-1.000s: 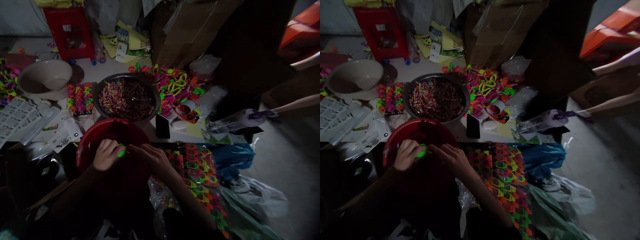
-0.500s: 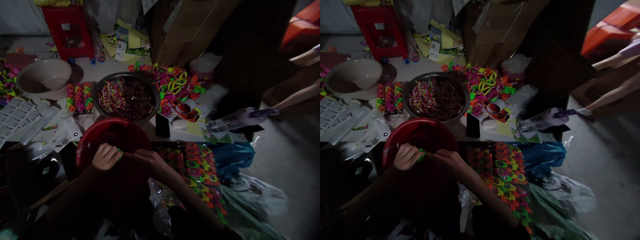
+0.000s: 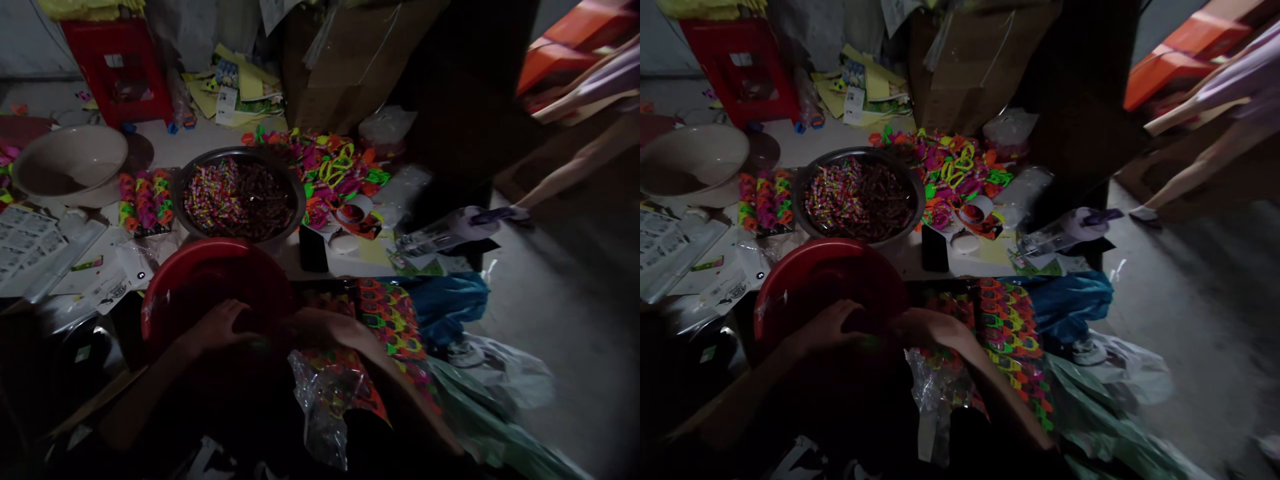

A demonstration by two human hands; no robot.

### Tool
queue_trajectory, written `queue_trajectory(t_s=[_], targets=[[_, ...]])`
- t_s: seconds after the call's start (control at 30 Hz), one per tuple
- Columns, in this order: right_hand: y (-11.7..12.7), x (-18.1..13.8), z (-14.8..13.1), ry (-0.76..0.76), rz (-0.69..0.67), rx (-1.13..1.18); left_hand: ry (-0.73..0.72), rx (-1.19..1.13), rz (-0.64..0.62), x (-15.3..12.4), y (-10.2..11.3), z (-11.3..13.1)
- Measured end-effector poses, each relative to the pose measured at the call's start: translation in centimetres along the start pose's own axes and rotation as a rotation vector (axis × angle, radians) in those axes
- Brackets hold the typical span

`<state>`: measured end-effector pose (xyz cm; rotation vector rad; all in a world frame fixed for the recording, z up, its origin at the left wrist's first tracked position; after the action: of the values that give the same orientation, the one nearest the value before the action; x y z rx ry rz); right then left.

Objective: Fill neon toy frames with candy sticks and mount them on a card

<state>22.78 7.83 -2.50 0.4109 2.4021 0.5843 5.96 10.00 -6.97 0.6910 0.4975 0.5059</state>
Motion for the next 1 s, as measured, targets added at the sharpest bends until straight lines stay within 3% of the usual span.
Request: queue_trajectory(t_s=[0.1,0.2,0.27,0.33,0.47,0.57,0.7,0.87,1.0], targets=[[4.1,-4.0,1.6,-0.05,0.222,0.081,0.051,-0.155,0.071,1.7,0.4,-3.4],[9.6,-8.7,4.2,-0.21,0.847,0.227,0.05,-0.101,0.105,4.0,-0.2,-6.0],[11.4,-11.0,5.4,-0.292,1.257,0.254,0.037,-0.069,0.095,5.4,-1.0,-6.7],[11.6,-11.0,5.8,-0.286,1.412,0.264,0.035,-0.043,0.099,6.3,-1.3,-6.7],[9.0,-6.4,5.1,-0.171,1.155,0.355,0.034,-0.016,0.15,5.7,0.1,-5.0],[6.6,-3.5,2.3,-0.109,0.964,0.259,-0.018,0.0,0.254,3.9,2.9,-2.5],[5.1,-1.1,-2.2,0.07,0.739,0.208,-0.214,-0.014,0.419,1.2,6.9,1.4],[5.4,-0.7,-5.7,0.258,0.683,0.104,-0.215,-0.069,0.455,-0.4,8.8,3.3],[5.3,-0.7,-6.1,0.255,0.699,0.049,-0.167,-0.009,0.464,-1.0,8.8,3.8]])
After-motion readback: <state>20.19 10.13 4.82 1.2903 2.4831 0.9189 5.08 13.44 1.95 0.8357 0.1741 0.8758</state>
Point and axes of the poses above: each hand's wrist, its own x-axis towards the middle knuckle, its own y-axis out of the back of the hand, z = x × y, the point moved 6 cm from there along x, towards the middle knuckle, and after that the axes turned 10 degrees about -z, right-handed, at the moved point
